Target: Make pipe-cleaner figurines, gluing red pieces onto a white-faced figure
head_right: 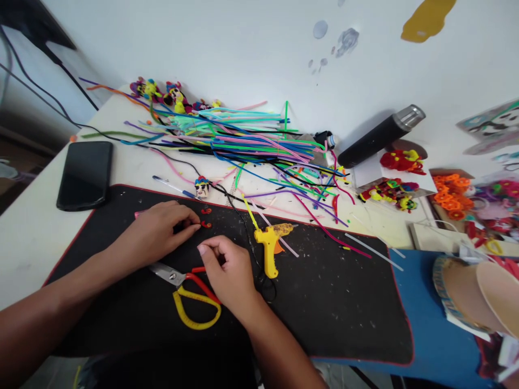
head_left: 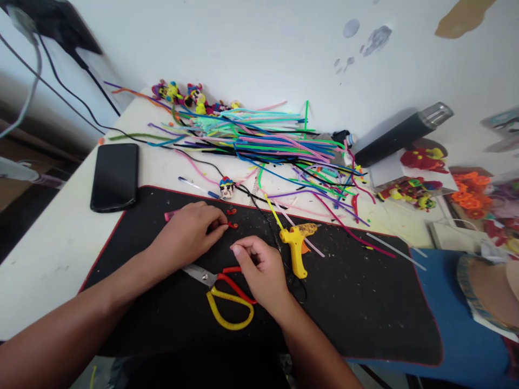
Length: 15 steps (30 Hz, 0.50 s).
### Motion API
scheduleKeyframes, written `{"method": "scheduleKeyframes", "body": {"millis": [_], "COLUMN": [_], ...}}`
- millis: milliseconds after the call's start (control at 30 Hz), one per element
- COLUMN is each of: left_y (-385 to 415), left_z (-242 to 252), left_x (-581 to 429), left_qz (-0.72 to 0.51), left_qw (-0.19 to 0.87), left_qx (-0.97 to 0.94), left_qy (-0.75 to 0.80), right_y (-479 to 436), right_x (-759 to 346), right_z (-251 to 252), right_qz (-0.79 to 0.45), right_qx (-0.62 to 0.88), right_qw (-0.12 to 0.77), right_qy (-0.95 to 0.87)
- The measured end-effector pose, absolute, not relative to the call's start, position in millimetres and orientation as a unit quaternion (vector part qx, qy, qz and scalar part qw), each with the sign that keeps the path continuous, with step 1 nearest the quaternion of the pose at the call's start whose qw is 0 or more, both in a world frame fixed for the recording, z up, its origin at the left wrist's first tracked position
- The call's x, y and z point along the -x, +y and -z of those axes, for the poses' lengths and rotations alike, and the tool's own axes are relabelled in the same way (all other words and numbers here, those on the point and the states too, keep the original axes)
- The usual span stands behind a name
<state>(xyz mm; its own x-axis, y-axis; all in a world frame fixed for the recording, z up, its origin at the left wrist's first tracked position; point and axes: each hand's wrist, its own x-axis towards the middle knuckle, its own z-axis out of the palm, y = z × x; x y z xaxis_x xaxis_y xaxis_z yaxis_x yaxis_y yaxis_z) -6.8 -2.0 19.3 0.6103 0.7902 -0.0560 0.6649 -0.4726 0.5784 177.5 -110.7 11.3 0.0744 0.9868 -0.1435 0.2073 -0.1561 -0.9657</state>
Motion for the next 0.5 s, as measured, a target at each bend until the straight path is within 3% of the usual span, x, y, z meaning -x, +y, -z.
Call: {"method": "scheduleKeyframes", "body": {"millis": [233,500], "left_y": [2,15], "left_z": [-21,-25], "left_x": [9,0], "left_qz": [-0.13,-0.104], "left_qw": [0.295,0.22], "left_qx": [-0.826,-0.877], "left_qy": [0.463,0.414], "right_y": [-112,-110], "right_x": [-177,-177], "right_z": [-11,-12], "right_qz": [-0.46,-0.46], "right_qx": [0.606,0.6], "right_qw": [0.409,0.409], "right_qy": [-0.504,-0.511]}}
